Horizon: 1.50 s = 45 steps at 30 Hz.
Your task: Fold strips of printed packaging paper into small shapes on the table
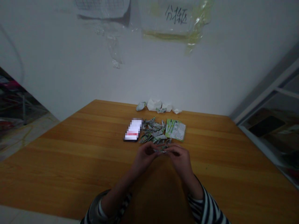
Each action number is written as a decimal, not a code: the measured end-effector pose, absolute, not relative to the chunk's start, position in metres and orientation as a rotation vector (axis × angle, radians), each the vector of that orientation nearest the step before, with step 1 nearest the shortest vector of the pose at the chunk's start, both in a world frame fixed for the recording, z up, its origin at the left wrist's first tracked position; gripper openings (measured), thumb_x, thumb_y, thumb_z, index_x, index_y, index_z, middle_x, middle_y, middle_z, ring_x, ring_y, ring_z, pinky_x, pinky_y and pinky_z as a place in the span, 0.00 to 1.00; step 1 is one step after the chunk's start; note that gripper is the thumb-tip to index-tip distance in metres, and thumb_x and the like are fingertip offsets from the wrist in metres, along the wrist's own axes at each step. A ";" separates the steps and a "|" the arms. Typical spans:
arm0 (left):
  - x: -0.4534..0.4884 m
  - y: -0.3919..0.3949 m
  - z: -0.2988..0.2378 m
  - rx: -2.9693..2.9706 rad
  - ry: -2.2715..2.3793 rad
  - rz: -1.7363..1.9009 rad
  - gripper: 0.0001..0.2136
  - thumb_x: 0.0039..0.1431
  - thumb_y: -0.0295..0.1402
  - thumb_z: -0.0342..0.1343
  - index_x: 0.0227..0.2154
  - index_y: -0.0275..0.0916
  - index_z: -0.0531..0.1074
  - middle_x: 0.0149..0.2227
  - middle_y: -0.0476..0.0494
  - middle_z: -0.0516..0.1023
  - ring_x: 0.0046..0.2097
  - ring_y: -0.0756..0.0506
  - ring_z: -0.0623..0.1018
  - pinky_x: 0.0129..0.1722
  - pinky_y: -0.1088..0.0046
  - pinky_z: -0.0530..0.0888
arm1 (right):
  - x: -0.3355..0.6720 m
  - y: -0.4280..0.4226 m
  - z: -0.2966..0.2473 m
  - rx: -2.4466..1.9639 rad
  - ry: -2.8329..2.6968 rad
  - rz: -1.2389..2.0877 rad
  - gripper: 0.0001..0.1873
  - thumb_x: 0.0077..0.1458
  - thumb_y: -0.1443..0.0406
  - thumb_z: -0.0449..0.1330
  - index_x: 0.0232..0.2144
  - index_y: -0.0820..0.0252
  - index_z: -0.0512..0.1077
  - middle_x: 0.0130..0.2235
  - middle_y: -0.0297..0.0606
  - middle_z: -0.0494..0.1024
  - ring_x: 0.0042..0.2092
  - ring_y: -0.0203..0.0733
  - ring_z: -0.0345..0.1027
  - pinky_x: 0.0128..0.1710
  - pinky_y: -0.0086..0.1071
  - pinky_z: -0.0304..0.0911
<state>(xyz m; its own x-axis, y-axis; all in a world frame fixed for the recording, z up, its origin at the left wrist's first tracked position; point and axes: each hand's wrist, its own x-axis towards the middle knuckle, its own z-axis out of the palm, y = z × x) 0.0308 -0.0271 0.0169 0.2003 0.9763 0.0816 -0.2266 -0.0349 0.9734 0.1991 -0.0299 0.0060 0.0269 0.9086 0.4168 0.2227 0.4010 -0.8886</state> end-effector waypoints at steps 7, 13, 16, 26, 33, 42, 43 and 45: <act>0.031 -0.027 0.014 1.277 0.939 1.323 0.12 0.47 0.32 0.66 0.24 0.40 0.65 0.31 0.46 0.83 0.38 0.43 0.83 0.41 0.66 0.78 | 0.197 -0.036 0.009 -1.081 -1.318 0.697 0.06 0.45 0.71 0.66 0.24 0.54 0.80 0.29 0.38 0.82 0.33 0.44 0.76 0.34 0.35 0.71; 0.022 -0.031 0.013 1.894 1.018 1.344 0.04 0.52 0.26 0.62 0.32 0.38 0.76 0.32 0.45 0.82 0.35 0.46 0.82 0.36 0.72 0.78 | 0.201 -0.040 0.013 -0.922 -1.627 0.419 0.09 0.52 0.71 0.63 0.30 0.53 0.81 0.35 0.39 0.82 0.37 0.43 0.77 0.37 0.34 0.73; 0.021 -0.034 0.017 2.118 0.987 1.447 0.04 0.54 0.24 0.60 0.32 0.38 0.78 0.33 0.42 0.83 0.36 0.46 0.82 0.36 0.74 0.77 | 0.202 -0.042 0.013 -0.872 -1.692 0.274 0.09 0.55 0.72 0.61 0.32 0.55 0.80 0.36 0.40 0.82 0.37 0.42 0.78 0.37 0.32 0.73; 0.022 -0.038 0.013 2.252 1.168 1.630 0.01 0.55 0.27 0.60 0.29 0.39 0.74 0.30 0.46 0.83 0.31 0.48 0.82 0.31 0.78 0.77 | 0.203 -0.047 0.012 -0.941 -1.772 -0.032 0.08 0.60 0.69 0.58 0.33 0.58 0.78 0.35 0.41 0.82 0.36 0.40 0.78 0.37 0.29 0.74; 0.018 -0.037 0.006 2.403 1.212 1.565 0.02 0.56 0.27 0.59 0.29 0.40 0.75 0.31 0.43 0.84 0.31 0.47 0.82 0.30 0.78 0.76 | 0.204 -0.047 0.009 -0.981 -1.832 -0.117 0.10 0.61 0.70 0.55 0.34 0.57 0.77 0.36 0.40 0.81 0.39 0.40 0.77 0.39 0.31 0.74; 0.028 -0.035 0.016 1.787 1.187 1.539 0.03 0.47 0.27 0.66 0.22 0.39 0.77 0.29 0.44 0.83 0.31 0.45 0.82 0.32 0.74 0.77 | 0.194 -0.045 0.009 -0.988 -1.569 0.300 0.06 0.53 0.72 0.62 0.28 0.58 0.77 0.35 0.41 0.82 0.37 0.42 0.78 0.38 0.32 0.72; 0.029 -0.034 0.016 1.695 1.177 1.511 0.03 0.46 0.27 0.66 0.22 0.38 0.78 0.28 0.45 0.83 0.31 0.46 0.82 0.32 0.74 0.77 | 0.193 -0.045 0.009 -1.008 -1.502 0.393 0.06 0.52 0.72 0.63 0.27 0.57 0.77 0.34 0.40 0.83 0.37 0.42 0.78 0.38 0.32 0.72; 0.032 -0.033 0.016 1.493 1.156 1.494 0.04 0.43 0.27 0.68 0.22 0.38 0.78 0.26 0.46 0.82 0.29 0.46 0.81 0.30 0.75 0.77 | 0.189 -0.045 0.010 -1.075 -1.345 0.566 0.05 0.48 0.71 0.66 0.24 0.57 0.77 0.31 0.37 0.82 0.34 0.42 0.77 0.35 0.32 0.72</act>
